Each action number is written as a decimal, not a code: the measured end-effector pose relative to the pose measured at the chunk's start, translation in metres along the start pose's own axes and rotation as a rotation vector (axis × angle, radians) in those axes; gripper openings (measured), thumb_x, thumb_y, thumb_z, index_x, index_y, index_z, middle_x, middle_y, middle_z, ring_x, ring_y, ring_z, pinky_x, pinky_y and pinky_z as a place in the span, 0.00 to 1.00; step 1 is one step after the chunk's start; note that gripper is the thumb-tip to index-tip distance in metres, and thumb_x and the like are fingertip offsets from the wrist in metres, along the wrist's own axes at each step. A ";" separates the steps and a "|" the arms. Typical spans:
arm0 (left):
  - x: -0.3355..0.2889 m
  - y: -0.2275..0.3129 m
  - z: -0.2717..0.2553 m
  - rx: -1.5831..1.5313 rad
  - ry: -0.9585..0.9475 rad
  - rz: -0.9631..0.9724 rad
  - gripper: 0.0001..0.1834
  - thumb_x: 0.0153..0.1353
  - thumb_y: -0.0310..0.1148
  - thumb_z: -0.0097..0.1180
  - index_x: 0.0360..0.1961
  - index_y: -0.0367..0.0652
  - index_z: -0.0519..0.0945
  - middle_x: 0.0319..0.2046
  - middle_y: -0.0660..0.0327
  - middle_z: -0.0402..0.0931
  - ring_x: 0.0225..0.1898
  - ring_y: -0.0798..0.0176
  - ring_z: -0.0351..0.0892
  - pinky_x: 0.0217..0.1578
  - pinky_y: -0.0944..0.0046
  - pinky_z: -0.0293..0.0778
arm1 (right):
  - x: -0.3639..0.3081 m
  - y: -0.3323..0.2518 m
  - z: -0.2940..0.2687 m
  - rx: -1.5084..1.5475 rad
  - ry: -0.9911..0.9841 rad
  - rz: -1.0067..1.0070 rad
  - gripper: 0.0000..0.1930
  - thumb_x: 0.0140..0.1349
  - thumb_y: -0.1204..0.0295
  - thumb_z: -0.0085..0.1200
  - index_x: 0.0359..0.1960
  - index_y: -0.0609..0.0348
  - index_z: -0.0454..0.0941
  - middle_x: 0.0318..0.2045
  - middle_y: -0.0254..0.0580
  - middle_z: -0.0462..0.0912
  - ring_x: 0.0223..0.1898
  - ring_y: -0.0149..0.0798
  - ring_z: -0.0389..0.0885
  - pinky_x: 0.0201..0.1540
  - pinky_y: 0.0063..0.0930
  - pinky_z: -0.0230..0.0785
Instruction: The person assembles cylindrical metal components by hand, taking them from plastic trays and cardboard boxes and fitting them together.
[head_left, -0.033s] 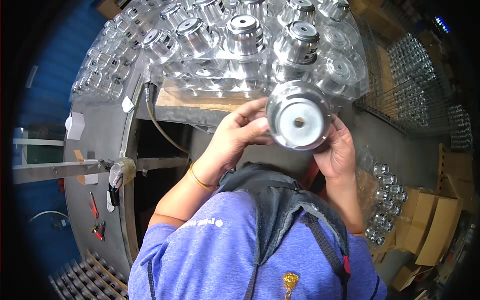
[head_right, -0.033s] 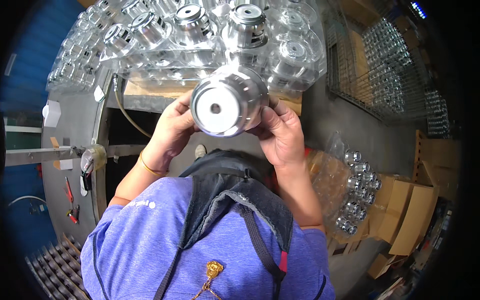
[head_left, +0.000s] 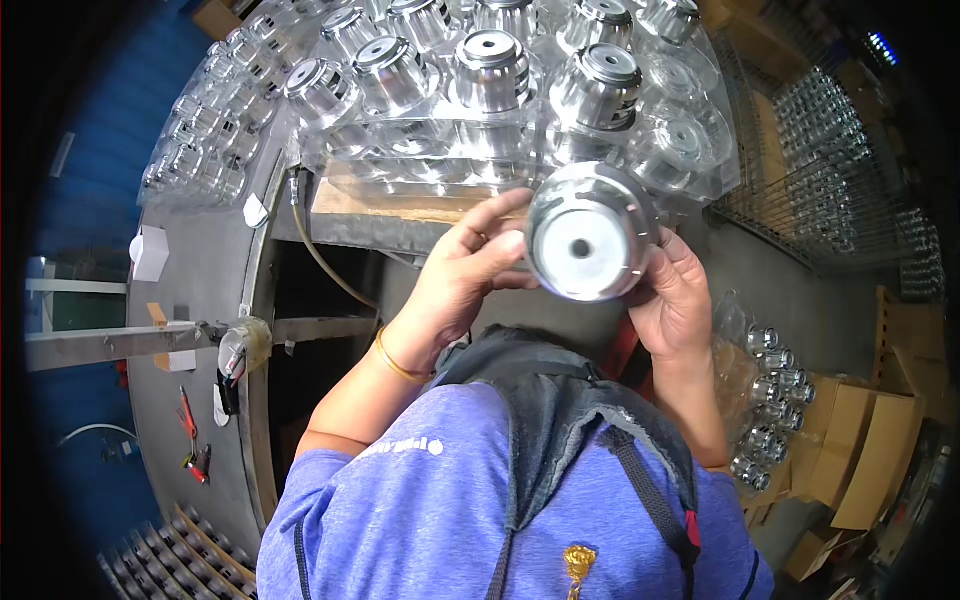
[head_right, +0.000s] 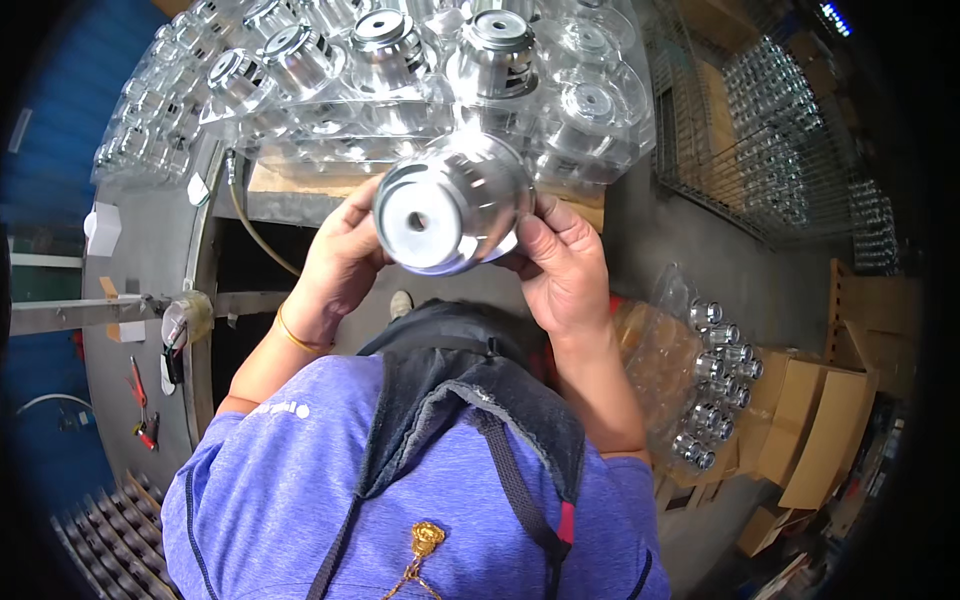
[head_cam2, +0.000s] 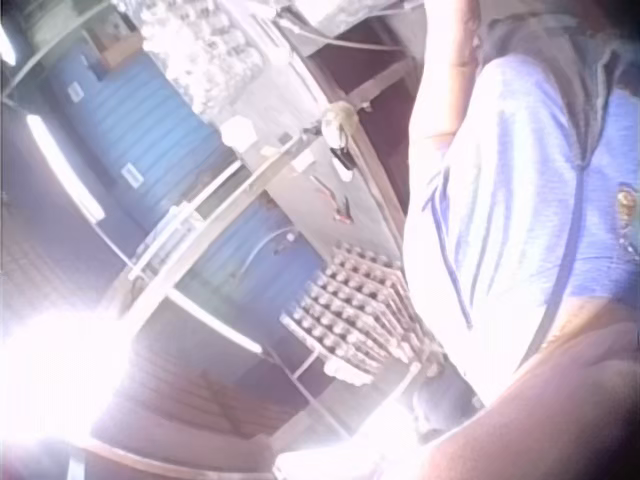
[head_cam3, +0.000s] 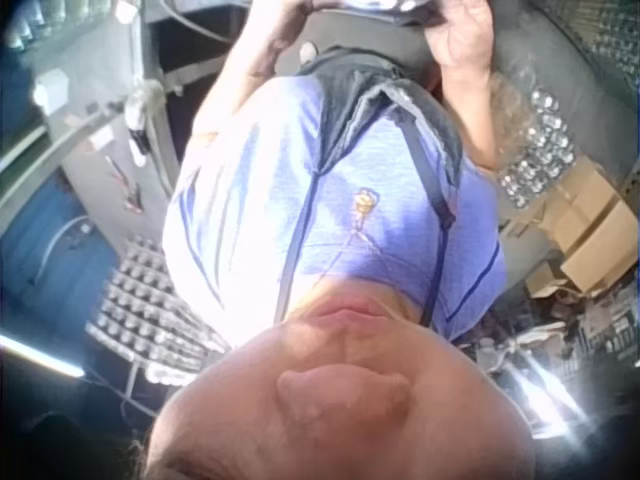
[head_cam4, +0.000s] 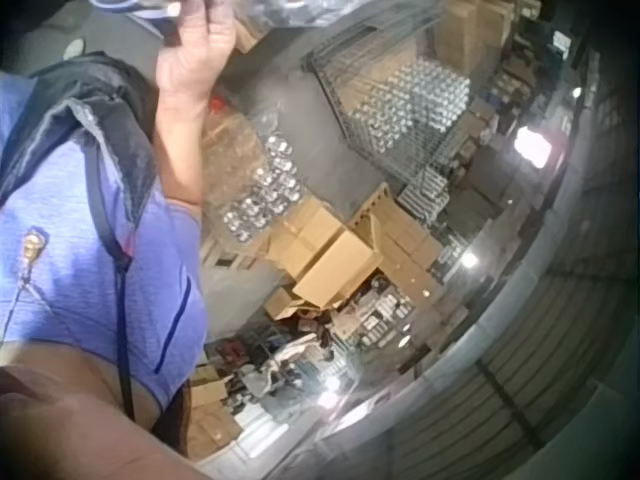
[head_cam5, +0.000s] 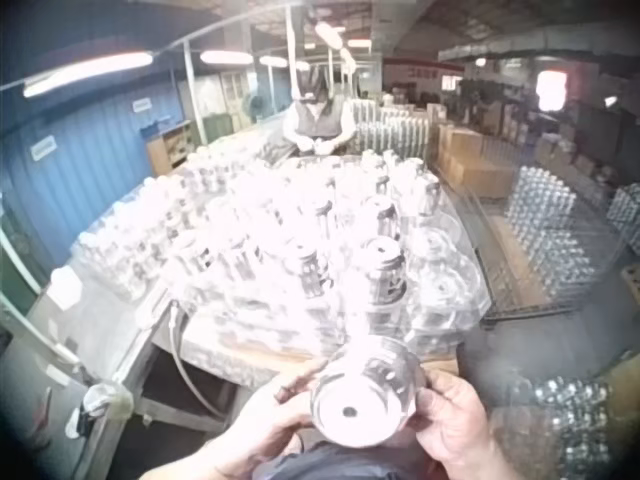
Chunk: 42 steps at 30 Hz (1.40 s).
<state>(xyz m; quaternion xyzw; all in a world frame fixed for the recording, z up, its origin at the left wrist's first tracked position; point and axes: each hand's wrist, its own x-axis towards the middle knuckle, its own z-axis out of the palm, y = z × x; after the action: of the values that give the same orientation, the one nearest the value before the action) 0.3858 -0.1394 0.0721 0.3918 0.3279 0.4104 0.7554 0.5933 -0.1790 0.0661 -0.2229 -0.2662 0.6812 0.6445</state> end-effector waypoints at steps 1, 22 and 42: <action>-0.003 0.003 -0.007 -0.069 -0.068 0.050 0.32 0.60 0.41 0.51 0.62 0.39 0.56 0.48 0.56 0.71 0.45 0.64 0.74 0.40 0.64 0.75 | 0.003 0.001 0.007 -0.085 -0.064 -0.003 0.13 0.59 0.74 0.51 0.45 0.67 0.73 0.38 0.43 0.80 0.39 0.36 0.78 0.45 0.31 0.72; -0.054 0.083 -0.185 0.033 0.000 0.213 0.44 0.56 0.57 0.49 0.63 0.36 0.50 0.54 0.51 0.63 0.52 0.61 0.69 0.48 0.65 0.69 | 0.100 0.137 0.136 -0.345 -0.096 0.221 0.12 0.59 0.70 0.53 0.39 0.66 0.75 0.32 0.40 0.81 0.31 0.26 0.77 0.35 0.17 0.69; -0.065 0.083 -0.168 -0.041 0.174 0.296 0.40 0.50 0.48 0.62 0.58 0.34 0.62 0.43 0.59 0.71 0.36 0.74 0.72 0.32 0.75 0.69 | 0.118 0.125 0.138 -0.415 -0.185 0.542 0.18 0.65 0.64 0.41 0.32 0.68 0.77 0.27 0.45 0.80 0.28 0.33 0.80 0.31 0.21 0.72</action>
<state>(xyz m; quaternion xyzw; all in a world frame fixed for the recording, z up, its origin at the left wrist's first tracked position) 0.1893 -0.1127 0.0750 0.3831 0.3225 0.5561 0.6633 0.4006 -0.0757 0.0942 -0.3490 -0.3875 0.7761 0.3545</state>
